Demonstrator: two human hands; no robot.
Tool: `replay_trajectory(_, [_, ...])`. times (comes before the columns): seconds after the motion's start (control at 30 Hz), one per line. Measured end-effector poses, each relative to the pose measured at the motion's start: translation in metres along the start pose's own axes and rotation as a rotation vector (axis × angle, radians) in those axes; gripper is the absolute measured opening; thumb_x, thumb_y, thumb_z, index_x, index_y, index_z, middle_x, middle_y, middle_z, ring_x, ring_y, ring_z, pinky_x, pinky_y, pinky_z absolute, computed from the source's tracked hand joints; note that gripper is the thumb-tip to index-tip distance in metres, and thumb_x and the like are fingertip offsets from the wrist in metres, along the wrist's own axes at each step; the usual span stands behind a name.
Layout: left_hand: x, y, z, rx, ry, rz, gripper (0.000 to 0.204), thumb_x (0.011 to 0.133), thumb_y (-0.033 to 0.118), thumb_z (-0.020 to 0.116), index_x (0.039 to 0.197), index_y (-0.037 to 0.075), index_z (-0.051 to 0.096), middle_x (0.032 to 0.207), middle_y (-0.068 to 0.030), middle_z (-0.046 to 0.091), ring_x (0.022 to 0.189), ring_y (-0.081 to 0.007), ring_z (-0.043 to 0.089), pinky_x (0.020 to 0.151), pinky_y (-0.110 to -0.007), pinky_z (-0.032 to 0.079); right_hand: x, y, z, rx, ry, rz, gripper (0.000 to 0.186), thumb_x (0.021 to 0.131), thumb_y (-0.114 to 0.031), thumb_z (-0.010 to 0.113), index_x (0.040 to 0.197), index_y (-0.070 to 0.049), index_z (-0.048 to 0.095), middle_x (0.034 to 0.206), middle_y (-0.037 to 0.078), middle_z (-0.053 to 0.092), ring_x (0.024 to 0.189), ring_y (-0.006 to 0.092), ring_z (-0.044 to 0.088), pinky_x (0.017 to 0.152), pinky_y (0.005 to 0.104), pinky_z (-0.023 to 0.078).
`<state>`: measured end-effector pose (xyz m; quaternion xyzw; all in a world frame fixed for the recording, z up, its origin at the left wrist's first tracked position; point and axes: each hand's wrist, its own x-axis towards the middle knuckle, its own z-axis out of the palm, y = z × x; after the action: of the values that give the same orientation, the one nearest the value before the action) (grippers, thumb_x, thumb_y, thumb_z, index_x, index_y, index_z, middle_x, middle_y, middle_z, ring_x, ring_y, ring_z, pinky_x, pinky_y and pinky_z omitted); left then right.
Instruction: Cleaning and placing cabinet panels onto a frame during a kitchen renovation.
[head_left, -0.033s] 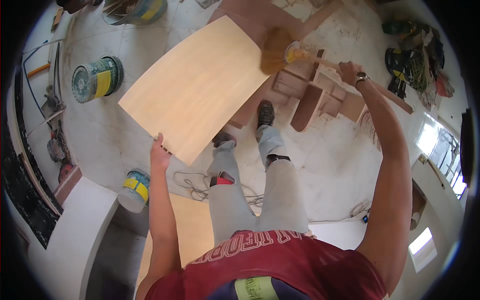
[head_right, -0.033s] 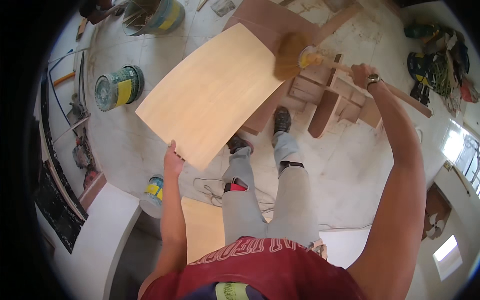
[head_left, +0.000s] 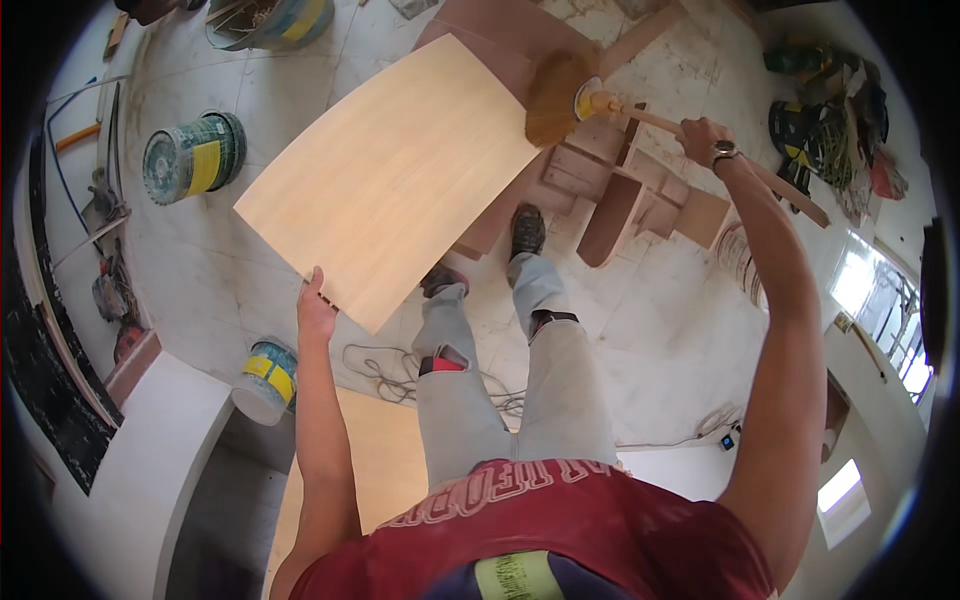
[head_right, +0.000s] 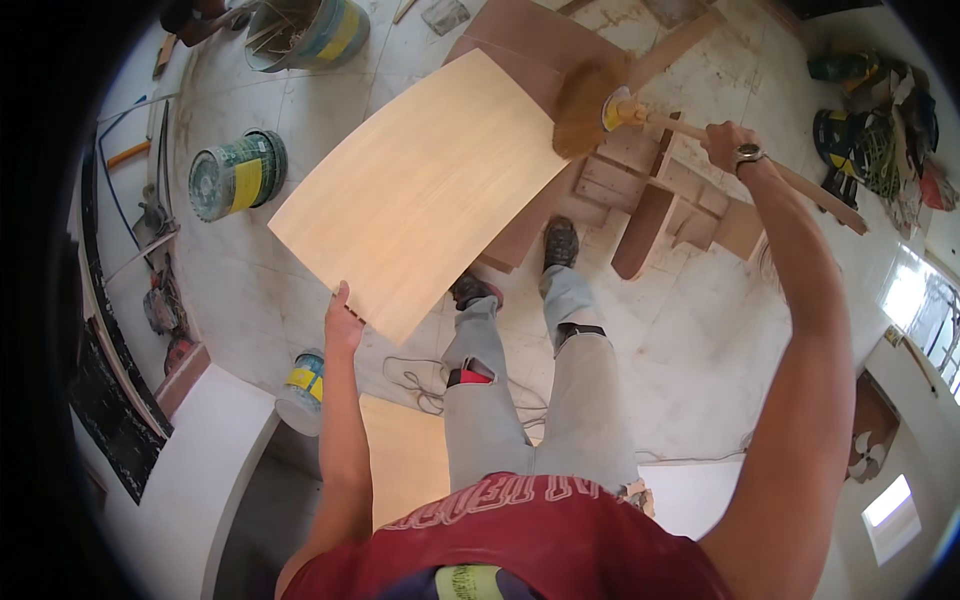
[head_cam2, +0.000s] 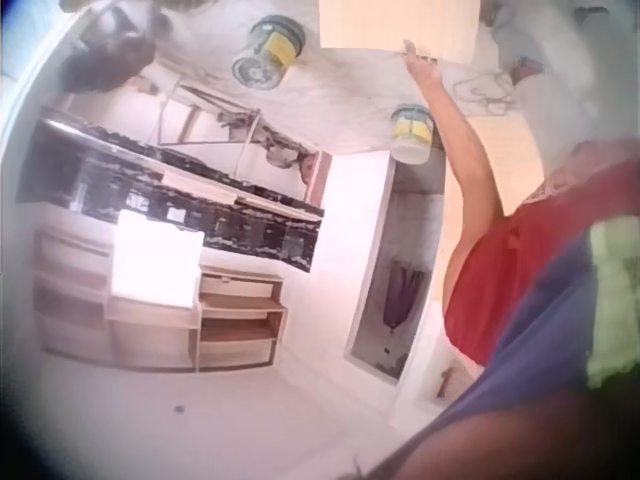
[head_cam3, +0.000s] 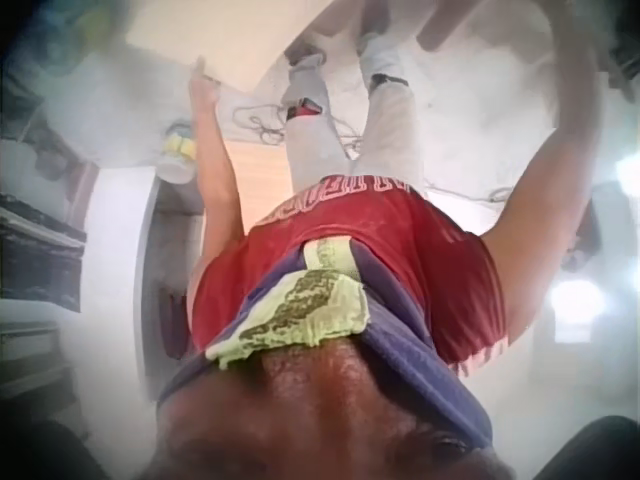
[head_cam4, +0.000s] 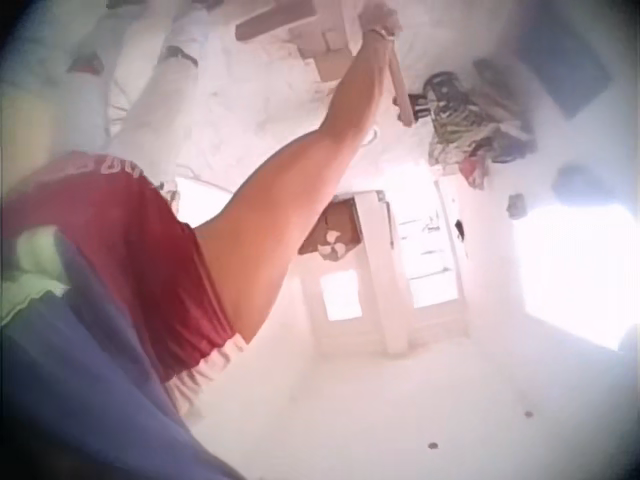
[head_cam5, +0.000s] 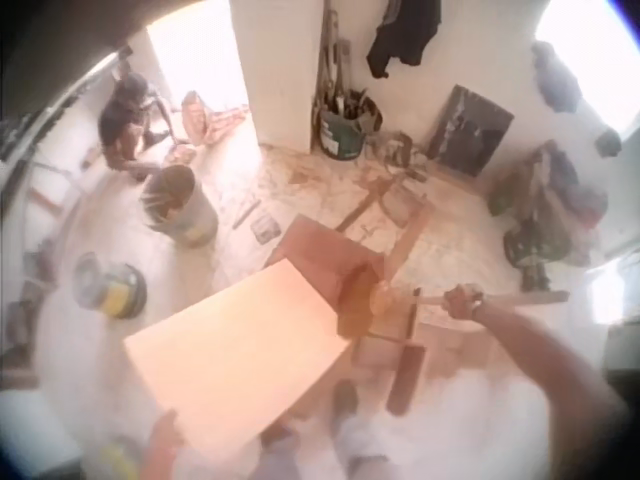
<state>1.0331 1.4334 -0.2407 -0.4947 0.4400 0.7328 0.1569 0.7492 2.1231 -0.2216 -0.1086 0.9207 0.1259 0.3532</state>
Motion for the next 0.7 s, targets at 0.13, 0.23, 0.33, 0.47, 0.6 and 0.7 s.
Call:
replay_trajectory(0.13, [-0.006, -0.007, 0.015, -0.063, 0.037, 0.186, 0.054, 0.089, 0.02, 0.066, 0.135, 0.004, 0.042, 0.127, -0.0091, 0.055, 0.113, -0.0234, 0.056, 0.095, -0.036, 0.047, -0.008, 0.003, -0.013, -0.097, 0.317, -0.438, 0.032, 0.093, -0.036, 0.05, 0.105, -0.009, 0.062, 0.096, 0.017, 0.067, 0.089, 0.0355, 0.065, 0.077, 0.0464, 0.052])
replay_trajectory(0.23, [-0.031, -0.002, 0.04, -0.074, 0.031, 0.199, 0.054, 0.086, 0.013, 0.07, 0.133, 0.004, 0.044, 0.123, -0.0097, 0.057, 0.11, -0.0236, 0.058, 0.095, -0.036, 0.048, -0.014, -0.082, -0.053, 0.628, 0.111, -0.228, 0.038, 0.093, -0.038, 0.05, 0.109, -0.006, 0.063, 0.098, 0.021, 0.066, 0.091, 0.0379, 0.064, 0.077, 0.046, 0.052])
replay_trajectory(0.33, [-0.045, 0.001, 0.078, 0.036, 0.085, 0.132, 0.054, 0.084, 0.015, 0.072, 0.13, 0.002, 0.047, 0.119, -0.0103, 0.059, 0.106, -0.0235, 0.06, 0.093, -0.037, 0.049, 0.027, -0.091, -0.028, 0.536, 0.047, -0.237, 0.037, 0.091, -0.039, 0.052, 0.104, -0.006, 0.065, 0.093, 0.02, 0.067, 0.086, 0.0371, 0.064, 0.076, 0.0445, 0.051])
replay_trajectory(0.47, [-0.076, 0.012, 0.079, 0.113, 0.106, 0.216, 0.052, 0.082, 0.015, 0.072, 0.125, -0.003, 0.049, 0.116, -0.0116, 0.06, 0.103, -0.0227, 0.061, 0.086, -0.035, 0.052, 0.034, -0.074, 0.047, 0.468, -0.075, -0.29, 0.039, 0.09, -0.042, 0.051, 0.095, -0.006, 0.067, 0.089, 0.019, 0.068, 0.079, 0.0349, 0.065, 0.074, 0.0441, 0.051])
replay_trajectory(0.6, [-0.045, -0.008, 0.135, 0.016, -0.05, 0.211, 0.049, 0.078, 0.014, 0.073, 0.119, -0.005, 0.054, 0.107, -0.0108, 0.064, 0.094, -0.0194, 0.063, 0.08, -0.031, 0.051, -0.077, 0.135, 0.164, -0.143, 0.026, -0.261, 0.04, 0.089, -0.043, 0.053, 0.105, -0.008, 0.066, 0.086, 0.017, 0.067, 0.077, 0.039, 0.065, 0.071, 0.0477, 0.052])
replay_trajectory(0.7, [-0.121, -0.015, 0.093, 0.058, 0.17, 0.187, 0.048, 0.077, 0.012, 0.073, 0.118, -0.005, 0.055, 0.103, -0.0114, 0.065, 0.091, -0.0201, 0.063, 0.083, -0.032, 0.05, -0.132, 0.011, 0.098, 0.52, -0.141, 0.162, 0.037, 0.084, -0.035, 0.058, 0.095, -0.001, 0.067, 0.075, 0.02, 0.066, 0.066, 0.0285, 0.065, 0.059, 0.0428, 0.049])
